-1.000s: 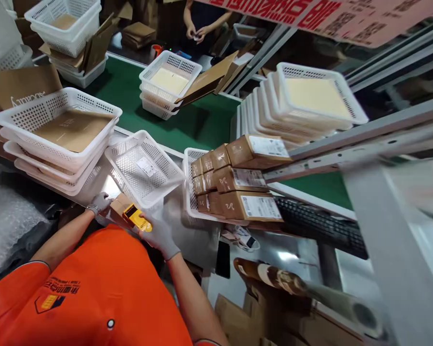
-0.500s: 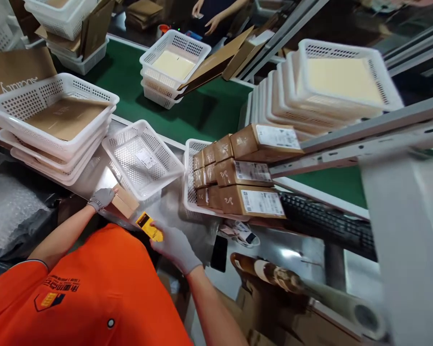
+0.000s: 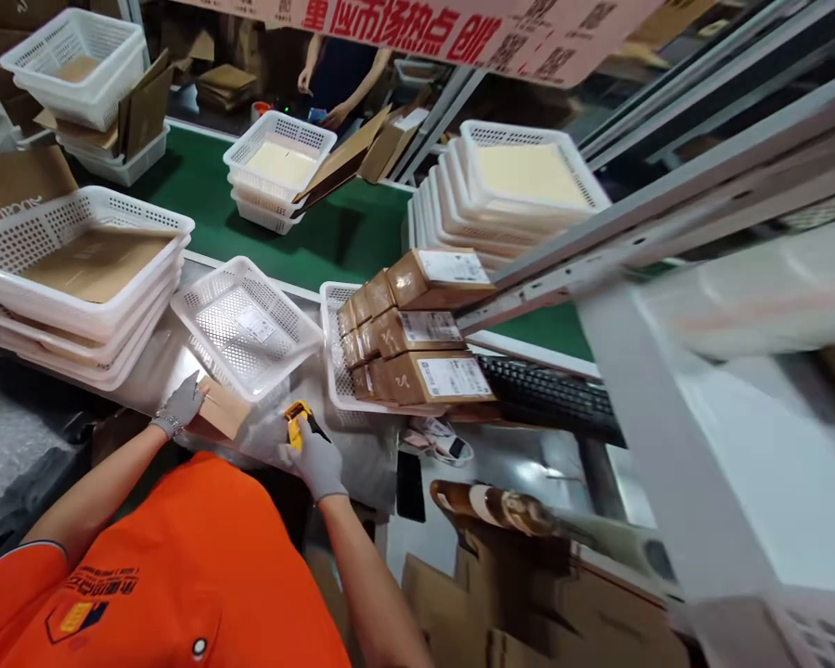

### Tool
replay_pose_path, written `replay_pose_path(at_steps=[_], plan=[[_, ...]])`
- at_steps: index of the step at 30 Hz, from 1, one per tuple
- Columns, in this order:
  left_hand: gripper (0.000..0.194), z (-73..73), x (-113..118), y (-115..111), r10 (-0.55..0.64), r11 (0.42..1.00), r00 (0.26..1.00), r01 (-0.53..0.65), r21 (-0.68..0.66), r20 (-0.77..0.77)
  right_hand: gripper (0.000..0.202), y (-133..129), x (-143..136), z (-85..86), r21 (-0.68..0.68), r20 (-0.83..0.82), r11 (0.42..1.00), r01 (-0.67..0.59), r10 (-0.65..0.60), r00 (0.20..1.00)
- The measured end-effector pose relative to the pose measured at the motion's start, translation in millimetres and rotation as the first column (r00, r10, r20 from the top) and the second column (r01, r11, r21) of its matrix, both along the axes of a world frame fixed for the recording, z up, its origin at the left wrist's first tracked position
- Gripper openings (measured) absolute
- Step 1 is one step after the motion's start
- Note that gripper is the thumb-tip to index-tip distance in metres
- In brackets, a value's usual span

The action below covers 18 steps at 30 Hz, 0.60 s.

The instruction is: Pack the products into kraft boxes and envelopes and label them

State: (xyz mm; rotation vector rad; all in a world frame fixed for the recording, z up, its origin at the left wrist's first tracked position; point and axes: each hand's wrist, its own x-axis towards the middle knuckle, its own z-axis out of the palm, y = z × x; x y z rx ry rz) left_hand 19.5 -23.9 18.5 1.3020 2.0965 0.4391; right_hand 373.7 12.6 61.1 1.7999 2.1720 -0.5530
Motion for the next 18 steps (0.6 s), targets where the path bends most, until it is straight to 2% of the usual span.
replay_pose_path(at_steps=[2,4,6,8,10,12,15,17,18], plan=[[0.062,-2.6,-0.3,-1.1,-0.110,0.982,0.993,0.115,0.148,-0.046,0.078,1.7,18.3,-10.3,0.004,0.049,1.000,0.018,-0.018,0.999],[0.070,-2.3,-3.6,-1.0,-0.337,0.910,0.937,0.350,0.223,-0.093,0.073,8.4,27.3,-17.2,0.016,0.035,1.000,0.024,-0.024,0.999],[0.085,1.1,-9.0,0.0,-0.547,0.802,0.827,0.562,0.202,-0.129,0.058,21.4,25.1,-18.4,0.090,-0.030,0.994,0.065,-0.063,0.998],[0.092,6.5,-15.6,0.2,-0.627,0.751,0.763,0.646,0.137,-0.157,0.048,42.0,10.1,-13.8,0.186,-0.178,0.977,0.105,-0.072,0.981],[0.091,11.8,-22.7,-2.5,-0.599,0.782,0.782,0.617,0.084,-0.172,0.048,71.1,-17.2,-6.0,0.243,-0.349,0.963,0.114,-0.023,0.937],[0.085,14.5,-30.2,-8.6,-0.495,0.859,0.856,0.508,0.063,-0.149,0.049,106.9,-53.2,1.4,0.222,-0.438,0.968,0.115,-0.007,0.899],[0.070,10.8,-40.8,-19.7,-0.223,0.975,0.974,0.222,0.015,0.042,0.047,163.9,-110.4,5.0,0.125,-0.414,0.985,0.117,-0.055,0.908],[0.054,3.5,-45.2,-25.0,-0.024,0.995,0.977,0.045,-0.094,0.210,0.043,196.1,-142.2,1.6,0.095,-0.385,0.990,0.108,-0.064,0.921],[0.052,-1.0,-46.1,-26.8,0.037,0.988,0.966,0.002,-0.152,0.256,0.043,208.5,-155.2,-1.2,0.093,-0.373,0.990,0.105,-0.063,0.926]])
